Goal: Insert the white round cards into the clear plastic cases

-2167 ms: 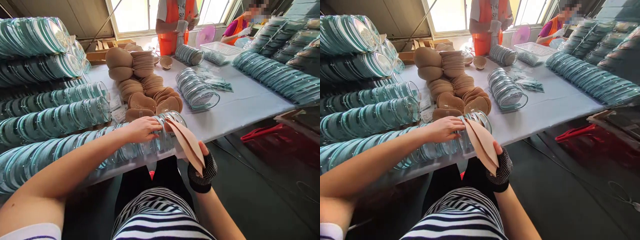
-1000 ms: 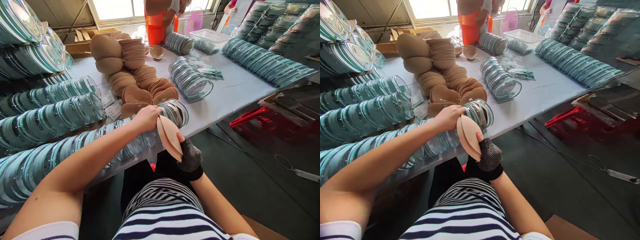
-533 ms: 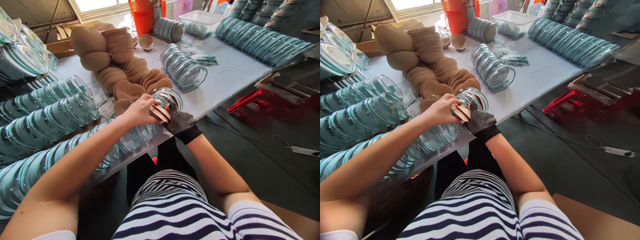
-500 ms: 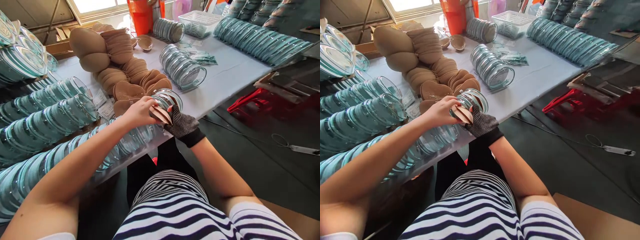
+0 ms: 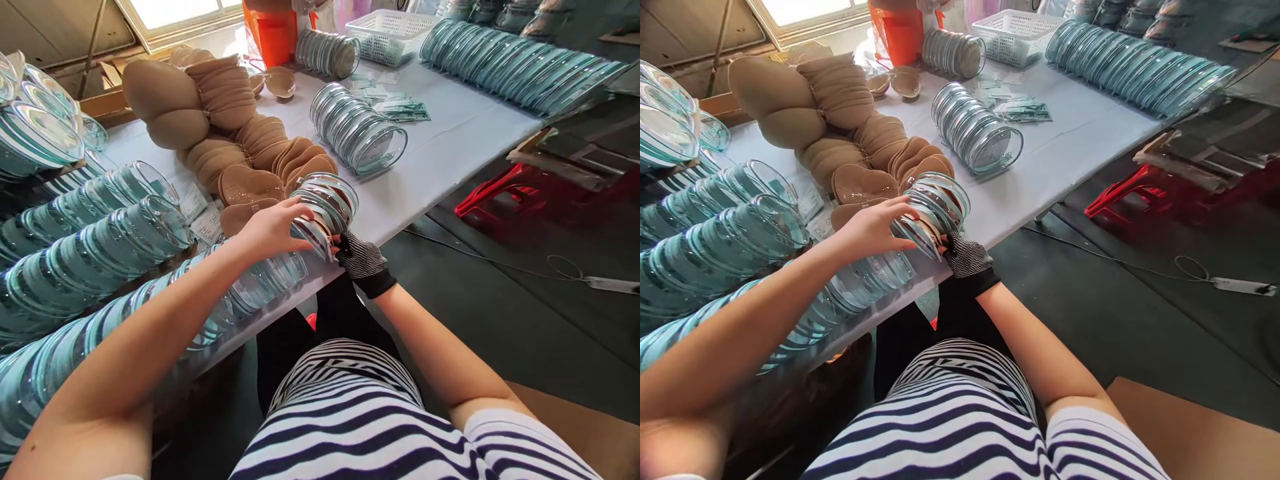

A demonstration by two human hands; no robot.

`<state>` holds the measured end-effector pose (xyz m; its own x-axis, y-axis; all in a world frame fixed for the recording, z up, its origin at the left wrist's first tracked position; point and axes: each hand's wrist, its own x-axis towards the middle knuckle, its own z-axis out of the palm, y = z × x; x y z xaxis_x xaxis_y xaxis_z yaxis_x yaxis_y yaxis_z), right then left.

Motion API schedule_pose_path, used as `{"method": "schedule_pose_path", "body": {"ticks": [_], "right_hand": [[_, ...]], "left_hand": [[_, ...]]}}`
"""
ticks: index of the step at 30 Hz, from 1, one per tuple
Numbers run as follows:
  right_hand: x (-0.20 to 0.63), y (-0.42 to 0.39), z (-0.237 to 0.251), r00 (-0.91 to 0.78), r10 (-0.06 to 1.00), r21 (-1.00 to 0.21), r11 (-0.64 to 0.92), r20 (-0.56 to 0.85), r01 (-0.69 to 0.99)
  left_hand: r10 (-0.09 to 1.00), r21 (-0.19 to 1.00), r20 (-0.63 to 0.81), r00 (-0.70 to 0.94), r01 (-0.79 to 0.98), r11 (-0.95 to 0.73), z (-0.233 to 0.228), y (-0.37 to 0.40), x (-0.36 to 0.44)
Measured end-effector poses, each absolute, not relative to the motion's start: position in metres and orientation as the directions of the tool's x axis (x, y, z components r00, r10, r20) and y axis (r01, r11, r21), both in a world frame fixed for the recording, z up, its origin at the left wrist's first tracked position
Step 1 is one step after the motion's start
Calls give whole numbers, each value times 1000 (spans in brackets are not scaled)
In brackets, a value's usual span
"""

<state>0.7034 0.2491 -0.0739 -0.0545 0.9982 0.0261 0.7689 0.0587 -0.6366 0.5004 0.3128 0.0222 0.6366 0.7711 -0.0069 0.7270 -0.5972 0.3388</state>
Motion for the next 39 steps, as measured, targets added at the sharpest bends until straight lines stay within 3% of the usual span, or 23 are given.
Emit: {"method": "schedule_pose_path", "body": {"ticks": [3, 10, 16, 21, 25, 30, 33, 36, 39], "right_hand": [[713, 239, -73, -88, 993, -791, 119, 82, 600], [702, 245, -75, -51, 963, -624, 212, 266, 752], [704, 237, -76, -96, 966, -780, 252, 242, 573], [695, 233, -80, -87, 958, -583, 236, 272, 777], [678, 242, -61, -171, 976, -358, 208, 131, 910], [677, 259, -32, -264, 941, -198, 223, -212, 955], [690, 260, -30, -293, 910, -232, 229, -293, 945], [702, 254, -40, -268, 934, -337, 180, -236, 924], [704, 246, -51, -212, 961, -343, 141, -179, 929]], "left_hand": [[765, 343, 2, 644, 718, -606, 21, 315, 501], [811, 336, -22, 584, 769, -545, 20, 317, 506], [833, 301, -18, 553, 797, -523, 19, 314, 508], [822, 301, -12, 570, 786, -541, 18, 313, 506], [832, 303, -9, 554, 795, -526, 19, 312, 505], [791, 293, -26, 611, 762, -578, 22, 312, 505], [800, 309, 1, 600, 760, -571, 21, 311, 505], [776, 320, 53, 628, 725, -609, 19, 308, 506], [710, 284, 67, 701, 668, -687, 19, 307, 505]]}}
